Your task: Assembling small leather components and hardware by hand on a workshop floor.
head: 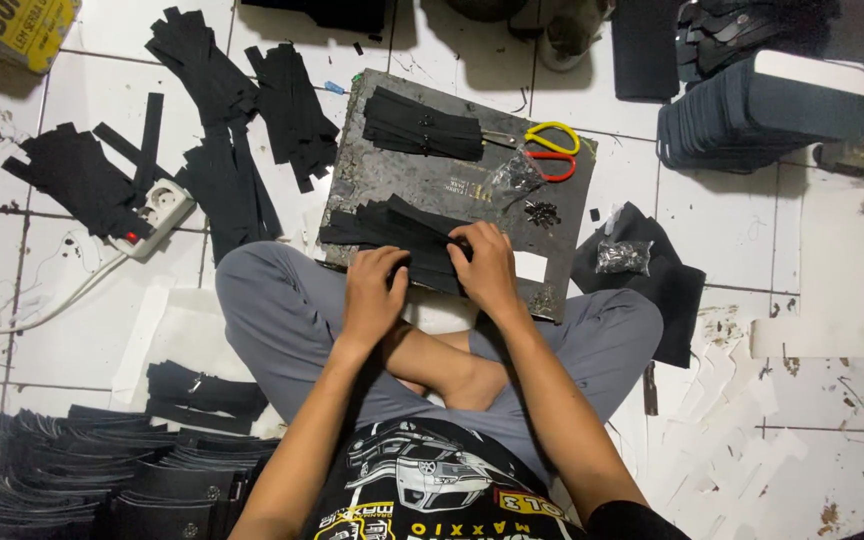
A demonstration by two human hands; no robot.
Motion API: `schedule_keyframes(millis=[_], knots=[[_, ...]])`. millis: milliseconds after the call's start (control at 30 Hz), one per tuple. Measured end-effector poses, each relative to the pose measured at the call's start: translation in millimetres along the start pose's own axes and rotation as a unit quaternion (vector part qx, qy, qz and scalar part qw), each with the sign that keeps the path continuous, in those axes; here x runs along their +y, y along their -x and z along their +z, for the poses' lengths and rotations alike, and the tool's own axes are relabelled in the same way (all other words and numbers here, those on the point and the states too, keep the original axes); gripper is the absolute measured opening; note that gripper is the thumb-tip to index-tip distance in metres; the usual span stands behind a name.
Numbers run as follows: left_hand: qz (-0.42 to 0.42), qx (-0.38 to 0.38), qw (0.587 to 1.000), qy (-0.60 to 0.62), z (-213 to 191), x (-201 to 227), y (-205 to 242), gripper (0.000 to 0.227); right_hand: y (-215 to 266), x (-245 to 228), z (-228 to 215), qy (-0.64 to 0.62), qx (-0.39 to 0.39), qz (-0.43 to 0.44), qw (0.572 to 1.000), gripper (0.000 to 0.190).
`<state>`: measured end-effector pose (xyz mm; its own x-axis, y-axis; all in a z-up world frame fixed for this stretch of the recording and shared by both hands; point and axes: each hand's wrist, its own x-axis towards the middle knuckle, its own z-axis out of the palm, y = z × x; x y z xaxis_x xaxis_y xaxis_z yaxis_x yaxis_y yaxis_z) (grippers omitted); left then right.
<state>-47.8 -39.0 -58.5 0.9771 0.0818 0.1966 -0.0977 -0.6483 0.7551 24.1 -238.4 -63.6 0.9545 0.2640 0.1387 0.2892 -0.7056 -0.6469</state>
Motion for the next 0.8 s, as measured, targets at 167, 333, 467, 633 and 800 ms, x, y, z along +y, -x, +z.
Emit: schedule_keyframes(millis=[167,333,467,633,800], knots=[[-0.019,-0.01,0.997,0.08,10.5,13.6,1.0,0.019,21.6,4.1,-4.1,-0.151,0.026,0.111,0.982,0.018],[-0.1,-0.068,0.972,0.2,20.6,33.5,-2.7,0.024,48.5,6.2,8.0,-0.356,0.071,0.222,0.905,0.023],[-0.16,-0.088,0.955,0.233,28.1,43.0,-1.5,0.027,73.0,-1.6,6.5,-0.423,0.092,0.229,0.872,0.025],[-0.188,-0.072,0.951,0.233,38.9,40.5,1.5,0.027,102.6,-14.2,6.4,-0.466,0.061,0.237,0.85,0.027],[-0.161,-0.038,0.949,0.269,34.8,43.1,8.9,0.013,123.2,2.0,15.4,-0.359,0.041,0.23,0.904,0.028]])
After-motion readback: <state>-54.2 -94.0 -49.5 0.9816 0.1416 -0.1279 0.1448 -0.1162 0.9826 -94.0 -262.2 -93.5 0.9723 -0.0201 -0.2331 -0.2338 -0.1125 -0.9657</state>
